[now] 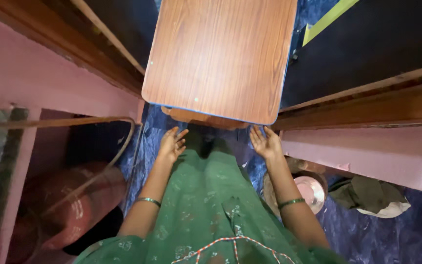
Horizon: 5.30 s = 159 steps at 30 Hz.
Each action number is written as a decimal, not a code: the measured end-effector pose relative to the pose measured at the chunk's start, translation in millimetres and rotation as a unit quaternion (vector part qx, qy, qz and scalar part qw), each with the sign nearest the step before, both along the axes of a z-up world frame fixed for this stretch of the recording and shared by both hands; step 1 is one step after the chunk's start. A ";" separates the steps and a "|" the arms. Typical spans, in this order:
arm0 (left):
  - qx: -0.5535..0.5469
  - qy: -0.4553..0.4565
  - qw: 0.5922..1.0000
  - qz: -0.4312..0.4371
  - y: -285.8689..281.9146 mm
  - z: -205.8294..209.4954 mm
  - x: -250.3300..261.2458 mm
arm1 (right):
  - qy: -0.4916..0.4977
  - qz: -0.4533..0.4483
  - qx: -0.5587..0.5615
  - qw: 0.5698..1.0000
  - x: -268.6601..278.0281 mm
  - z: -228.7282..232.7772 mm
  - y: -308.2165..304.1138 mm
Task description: The person carries a small wooden table across a room with blue marble flooring, navigating around a bed and other furniture. The person holds the table with both hands and walks from one area to another, eventually placing it near a doorway.
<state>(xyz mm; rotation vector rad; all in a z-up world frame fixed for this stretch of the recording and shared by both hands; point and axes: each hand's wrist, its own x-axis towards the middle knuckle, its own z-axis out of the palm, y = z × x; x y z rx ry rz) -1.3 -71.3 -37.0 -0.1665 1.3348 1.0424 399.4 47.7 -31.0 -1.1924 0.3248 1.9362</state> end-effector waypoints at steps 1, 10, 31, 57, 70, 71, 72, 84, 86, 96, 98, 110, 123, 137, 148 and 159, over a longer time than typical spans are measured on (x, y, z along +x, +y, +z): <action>-0.005 -0.022 1.000 0.019 -6.6 -2.7 -4.2 | 0.007 0.000 0.001 1.000 -3.8 -2.5 0.4; 0.053 -0.056 0.997 -0.003 57.0 10.1 -29.8 | 0.017 0.030 0.053 0.998 -58.0 9.1 -23.3; -0.039 -0.016 0.999 -0.014 103.3 -7.9 -91.2 | -0.048 -0.100 0.044 0.993 -95.6 23.5 -53.8; -0.018 -0.093 0.995 0.018 -3.0 -23.9 -82.1 | 0.005 -0.069 -0.051 0.996 -76.1 -12.0 -67.0; -0.062 -0.114 0.992 -0.012 -146.9 -8.1 -78.2 | -0.001 -0.083 -0.075 0.994 -74.6 6.0 -222.3; -0.052 -0.121 0.991 -0.011 -154.8 -10.6 -81.2 | -0.009 -0.085 -0.085 0.993 -78.6 4.4 -229.8; -0.057 -0.120 0.991 -0.011 -161.7 -13.7 -82.0 | -0.006 -0.084 -0.088 0.993 -80.7 4.3 -238.8; -0.045 -0.106 0.989 0.098 -171.6 -46.3 -40.6 | -0.019 0.004 -0.050 0.999 -88.2 -2.9 -252.1; -0.065 -0.089 0.990 0.083 -160.2 -48.6 -3.3 | -0.014 0.042 -0.017 0.999 -78.1 -8.7 -266.2; 0.018 0.011 0.993 0.115 -166.8 -6.5 63.2 | 0.031 0.085 -0.015 0.996 -108.0 -35.1 -267.7; 0.021 0.026 0.994 0.107 -162.3 -1.6 62.4 | 0.028 0.059 -0.013 0.998 -117.2 -42.9 -254.5; -0.012 -0.024 0.997 0.068 -160.5 -42.9 68.9 | 0.022 -0.049 -0.046 0.998 -95.1 -74.2 -252.7; -0.079 -0.118 0.986 0.086 -237.4 -34.8 102.8 | 0.007 -0.078 -0.121 0.990 -71.3 -24.9 -341.4; -0.083 -0.120 0.986 0.076 -371.0 -32.1 114.9 | 0.035 -0.066 -0.114 0.991 -55.5 -35.0 -468.9; 0.011 -0.036 0.994 0.098 -379.3 -51.3 118.7 | 0.064 0.045 0.034 0.996 -57.5 9.6 -483.7; 0.013 0.753 0.658 0.007 -379.9 107.7 7.5 | -0.631 0.150 0.415 0.638 31.5 123.3 -447.3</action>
